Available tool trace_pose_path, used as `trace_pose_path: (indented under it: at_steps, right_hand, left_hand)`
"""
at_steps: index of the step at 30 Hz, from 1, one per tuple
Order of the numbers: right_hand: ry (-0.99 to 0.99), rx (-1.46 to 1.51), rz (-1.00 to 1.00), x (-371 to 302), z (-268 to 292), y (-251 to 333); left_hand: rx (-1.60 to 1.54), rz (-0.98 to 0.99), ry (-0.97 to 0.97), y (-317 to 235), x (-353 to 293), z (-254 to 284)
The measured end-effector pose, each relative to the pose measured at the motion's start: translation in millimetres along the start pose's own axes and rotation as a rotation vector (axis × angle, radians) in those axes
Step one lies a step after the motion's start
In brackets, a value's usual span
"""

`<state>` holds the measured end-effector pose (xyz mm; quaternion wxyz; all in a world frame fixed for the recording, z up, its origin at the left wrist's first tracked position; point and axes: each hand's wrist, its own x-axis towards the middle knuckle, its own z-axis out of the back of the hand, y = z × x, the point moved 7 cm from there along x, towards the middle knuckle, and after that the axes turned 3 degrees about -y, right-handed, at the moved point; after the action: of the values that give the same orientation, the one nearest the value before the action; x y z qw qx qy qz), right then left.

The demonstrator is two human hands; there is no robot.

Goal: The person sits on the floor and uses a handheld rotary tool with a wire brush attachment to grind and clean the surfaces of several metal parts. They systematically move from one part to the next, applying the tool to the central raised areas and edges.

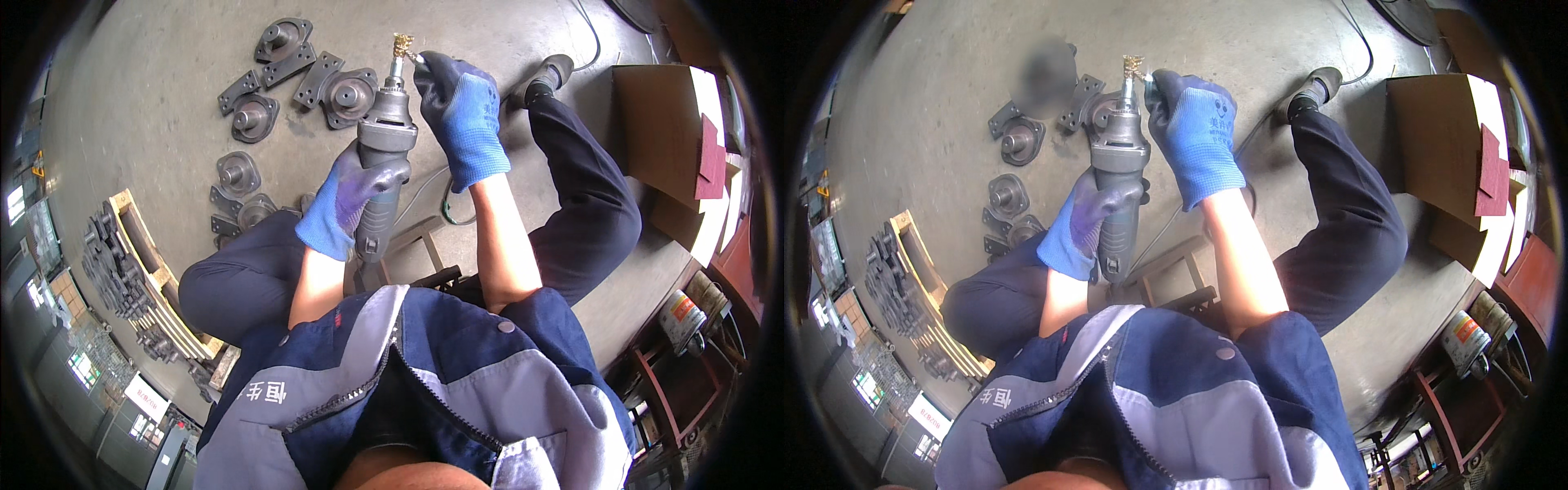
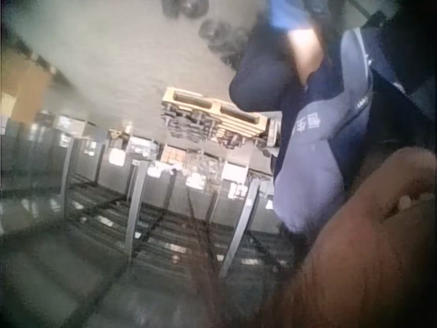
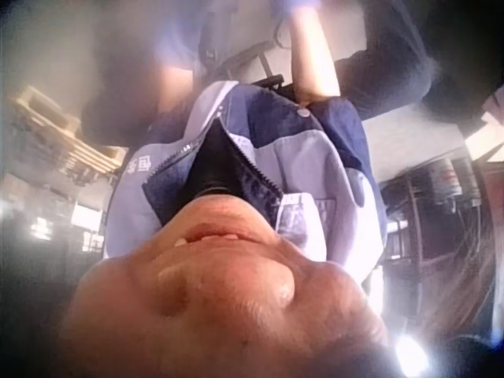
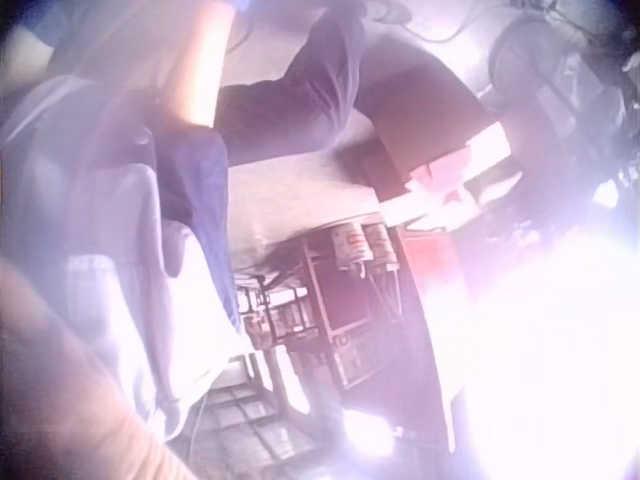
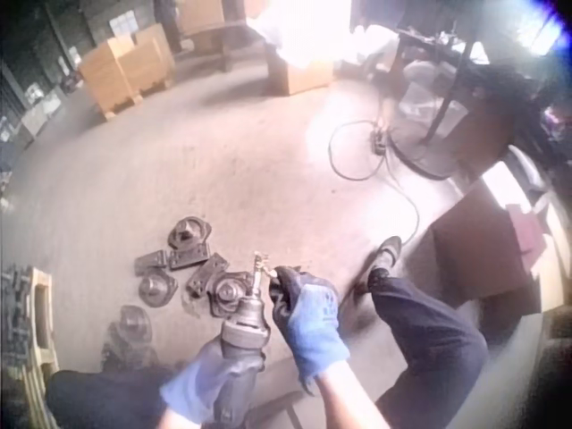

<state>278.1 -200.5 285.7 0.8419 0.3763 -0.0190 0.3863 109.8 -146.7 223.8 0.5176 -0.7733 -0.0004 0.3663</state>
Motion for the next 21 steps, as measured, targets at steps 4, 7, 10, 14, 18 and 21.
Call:
trace_pose_path:
  at_steps: [4, 7, 10, 14, 18, 21]
  right_hand:
    - [-0.007, -0.036, -0.001, -2.5, 1.4, 5.8]
    - [-0.022, -0.013, -0.050, -6.2, -5.7, 5.4]
    - [-0.068, 0.038, -0.066, -1.0, -5.2, 8.0]
    - [-0.111, -0.005, -0.037, 5.1, -3.4, 7.0]
    - [-0.118, 0.024, 0.002, 3.8, 2.3, 11.2]
    - [-0.106, -0.011, 0.059, 3.8, 5.6, 11.7]
  left_hand:
    - [0.041, 0.009, -0.048, -3.6, -1.7, -1.4]
    - [0.074, 0.014, -0.074, -8.1, -2.3, -2.9]
    - [0.051, -0.010, -0.088, -10.2, -4.4, -5.5]
    - [0.069, -0.008, -0.105, -12.6, -3.5, -4.2]
    - [0.070, 0.016, -0.100, -15.4, -5.4, -4.3]
    - [0.086, 0.037, -0.107, -15.3, -4.8, -6.0]
